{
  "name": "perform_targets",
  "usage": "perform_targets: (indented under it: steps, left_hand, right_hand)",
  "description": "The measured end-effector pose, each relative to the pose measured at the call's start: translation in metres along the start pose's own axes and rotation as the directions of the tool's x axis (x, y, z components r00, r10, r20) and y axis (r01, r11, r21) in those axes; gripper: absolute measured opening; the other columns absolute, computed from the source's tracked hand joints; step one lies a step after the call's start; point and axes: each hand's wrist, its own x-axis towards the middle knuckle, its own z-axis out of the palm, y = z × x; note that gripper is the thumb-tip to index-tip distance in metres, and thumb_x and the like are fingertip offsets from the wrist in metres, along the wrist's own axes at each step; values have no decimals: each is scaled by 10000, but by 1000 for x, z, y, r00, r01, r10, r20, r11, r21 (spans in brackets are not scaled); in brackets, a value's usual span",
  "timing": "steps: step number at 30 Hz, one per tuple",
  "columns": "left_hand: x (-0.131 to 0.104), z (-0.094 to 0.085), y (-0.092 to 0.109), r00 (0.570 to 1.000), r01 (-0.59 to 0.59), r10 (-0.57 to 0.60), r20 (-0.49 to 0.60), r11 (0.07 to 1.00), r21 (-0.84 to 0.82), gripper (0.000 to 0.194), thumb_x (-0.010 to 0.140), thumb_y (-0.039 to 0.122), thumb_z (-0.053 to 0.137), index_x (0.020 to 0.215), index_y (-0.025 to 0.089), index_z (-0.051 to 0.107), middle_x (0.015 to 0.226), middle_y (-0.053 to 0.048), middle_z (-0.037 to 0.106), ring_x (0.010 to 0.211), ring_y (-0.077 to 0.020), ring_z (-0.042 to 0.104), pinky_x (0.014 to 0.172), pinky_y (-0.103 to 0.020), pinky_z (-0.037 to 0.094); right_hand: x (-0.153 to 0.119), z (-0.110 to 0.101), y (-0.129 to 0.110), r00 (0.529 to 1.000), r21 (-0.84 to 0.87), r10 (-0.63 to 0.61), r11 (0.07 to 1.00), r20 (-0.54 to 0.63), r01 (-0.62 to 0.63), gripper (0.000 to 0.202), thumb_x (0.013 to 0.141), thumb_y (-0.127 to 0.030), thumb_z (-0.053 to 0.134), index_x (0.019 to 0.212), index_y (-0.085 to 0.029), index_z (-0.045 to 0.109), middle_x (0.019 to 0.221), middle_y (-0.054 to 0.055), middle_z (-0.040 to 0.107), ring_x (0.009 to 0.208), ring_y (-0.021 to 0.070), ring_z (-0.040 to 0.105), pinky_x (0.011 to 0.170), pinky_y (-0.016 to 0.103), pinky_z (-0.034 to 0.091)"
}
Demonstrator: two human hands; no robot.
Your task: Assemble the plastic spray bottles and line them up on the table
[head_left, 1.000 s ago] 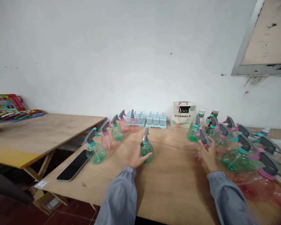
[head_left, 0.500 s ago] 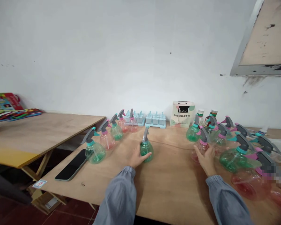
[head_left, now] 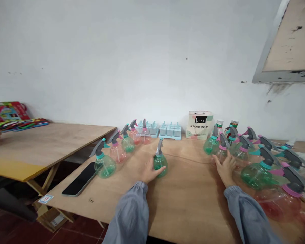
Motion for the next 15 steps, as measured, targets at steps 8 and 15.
perform_targets:
  steps: [8,15]
  left_hand:
    - [-5,9,2,995,12,-4,97,996,-86,668,836,485,645,1392,188,422,1348,-130,579,1311,-321,513,1143,-504,371]
    - [-30,43,38,915,-88,136,381,986,-142,771,883,540,587,1506,183,307,1516,-161,442,1403,-324,417,1193,-533,296]
  right_hand:
    - [-27,-18,-47,963,293,-257,918,-74,268,655,887,-525,596,1391,-165,383,1306,195,463,1267,341,439,1061,599,356]
    - [-67,-17,-134,846,614,-399,781,354,112,825,843,-502,658,1489,-214,233,1469,184,404,1377,323,413,1130,554,362]
